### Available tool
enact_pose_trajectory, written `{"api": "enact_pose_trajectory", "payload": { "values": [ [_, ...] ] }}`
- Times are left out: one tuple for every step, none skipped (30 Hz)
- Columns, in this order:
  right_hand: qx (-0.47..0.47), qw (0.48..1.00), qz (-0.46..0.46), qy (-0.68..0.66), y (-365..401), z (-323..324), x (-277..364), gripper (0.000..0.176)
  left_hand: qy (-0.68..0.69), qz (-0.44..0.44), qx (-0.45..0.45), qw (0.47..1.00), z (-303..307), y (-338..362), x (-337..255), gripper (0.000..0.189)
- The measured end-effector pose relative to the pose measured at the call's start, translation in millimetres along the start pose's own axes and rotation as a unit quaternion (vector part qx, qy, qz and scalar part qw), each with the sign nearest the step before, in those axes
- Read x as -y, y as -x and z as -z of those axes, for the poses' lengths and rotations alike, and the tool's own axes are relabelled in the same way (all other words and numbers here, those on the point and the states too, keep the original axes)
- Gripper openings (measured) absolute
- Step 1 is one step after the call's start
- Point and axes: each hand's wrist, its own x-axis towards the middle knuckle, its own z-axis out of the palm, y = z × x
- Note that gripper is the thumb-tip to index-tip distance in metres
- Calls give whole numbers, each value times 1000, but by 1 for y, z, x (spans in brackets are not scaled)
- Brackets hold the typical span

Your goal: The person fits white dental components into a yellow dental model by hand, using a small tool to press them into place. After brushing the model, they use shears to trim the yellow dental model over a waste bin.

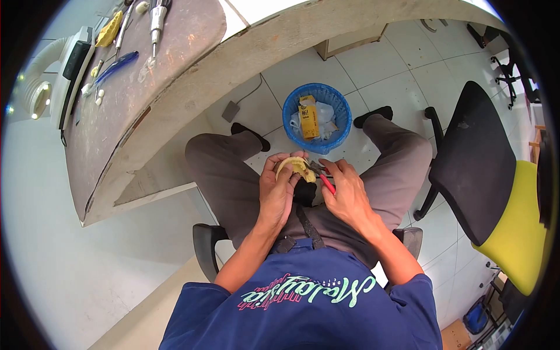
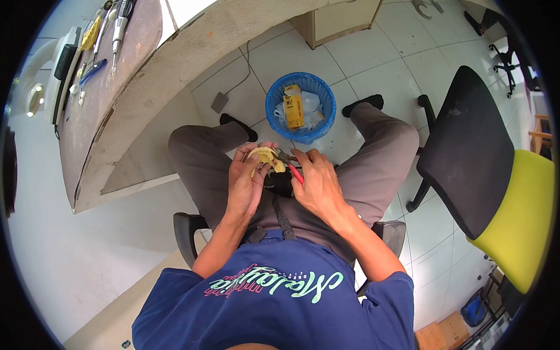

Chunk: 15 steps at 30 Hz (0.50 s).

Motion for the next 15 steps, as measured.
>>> {"api": "enact_pose_trajectory", "payload": {
  "values": [
    [-8, 999, 12, 37, 0, 2, 2, 47, 0, 1, 0, 1000, 0, 1, 0, 19],
    [-15, 997, 23, 74, -1, 3, 3, 49, 3, -5, 5, 1000, -1, 2, 0, 19],
    [-15, 997, 22, 73, -1, 4, 3, 49, 7, -11, 10, 1000, -1, 3, 0, 19],
    [-19, 996, 33, 76, -1, 4, 3, 49, 6, -10, 10, 1000, -1, 4, 0, 19],
    [-22, 996, 44, 79, -1, 5, 2, 49, 14, -16, 18, 1000, -1, 4, -1, 18],
    [-22, 996, 43, 79, -2, 6, 3, 49, 21, -22, 28, 999, -1, 5, -1, 16],
    [-22, 995, 54, 84, -3, 8, 3, 48, 22, -21, 28, 999, -1, 5, -1, 16],
    [-22, 994, 64, 89, -4, 9, 3, 46, 27, -22, 31, 999, 0, 5, -1, 17],
    [-23, 994, 63, 89, -6, 10, 2, 46, 32, -24, 35, 999, 0, 4, -1, 17],
    [-22, 994, 71, 82, -9, 11, 1, 44, 33, -24, 36, 999, 1, 4, 0, 17],
    [-21, 994, 79, 75, -11, 11, 0, 42, 44, -28, 35, 998, 3, 3, 1, 18],
    [-22, 994, 79, 76, -12, 11, -1, 42, 55, -32, 34, 997, 4, 3, 2, 18],
    [26, 998, 36, 38, -12, 10, -3, 40, 56, -31, 35, 997, 5, 3, 2, 18],
    [74, 997, -6, 1, -12, 8, -5, 39, 61, -27, 38, 997, 7, 3, 1, 18],
    [74, 997, -5, 3, -12, 7, -6, 39, 67, -24, 41, 997, 8, 2, 0, 19]
  ]
}}
